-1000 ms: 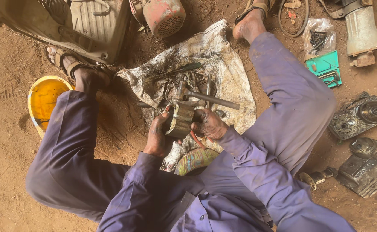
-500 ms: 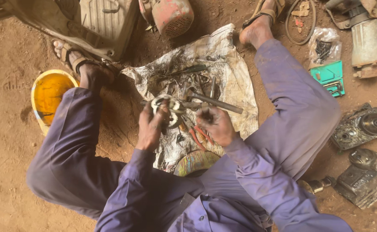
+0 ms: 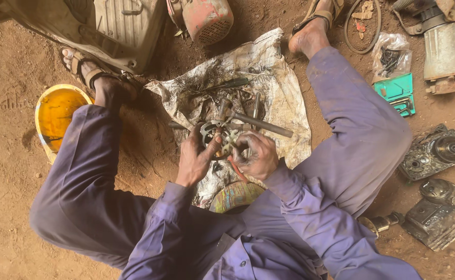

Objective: The person sits on the ground and uses pliers and a hammer to disassemble and adjust a small mechanical component. They remove a ring-like part, place it aside, and continue manipulating the component with tools.

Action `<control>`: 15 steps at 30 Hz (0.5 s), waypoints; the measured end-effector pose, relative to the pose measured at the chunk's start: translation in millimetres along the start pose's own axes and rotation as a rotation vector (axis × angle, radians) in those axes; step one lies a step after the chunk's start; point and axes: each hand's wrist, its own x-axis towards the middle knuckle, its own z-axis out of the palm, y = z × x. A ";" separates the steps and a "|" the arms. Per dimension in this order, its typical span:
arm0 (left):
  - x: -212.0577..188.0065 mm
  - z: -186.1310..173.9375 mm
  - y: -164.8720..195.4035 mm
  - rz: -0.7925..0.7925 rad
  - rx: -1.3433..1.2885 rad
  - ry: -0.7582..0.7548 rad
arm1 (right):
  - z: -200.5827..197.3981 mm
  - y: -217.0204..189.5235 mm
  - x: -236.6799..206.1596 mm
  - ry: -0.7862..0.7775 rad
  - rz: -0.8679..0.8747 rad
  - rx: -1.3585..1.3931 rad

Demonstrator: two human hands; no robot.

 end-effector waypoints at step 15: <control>-5.7 0.0 0.5 -0.006 -0.302 -0.101 | -1.2 9.7 3.1 -0.214 0.987 1.006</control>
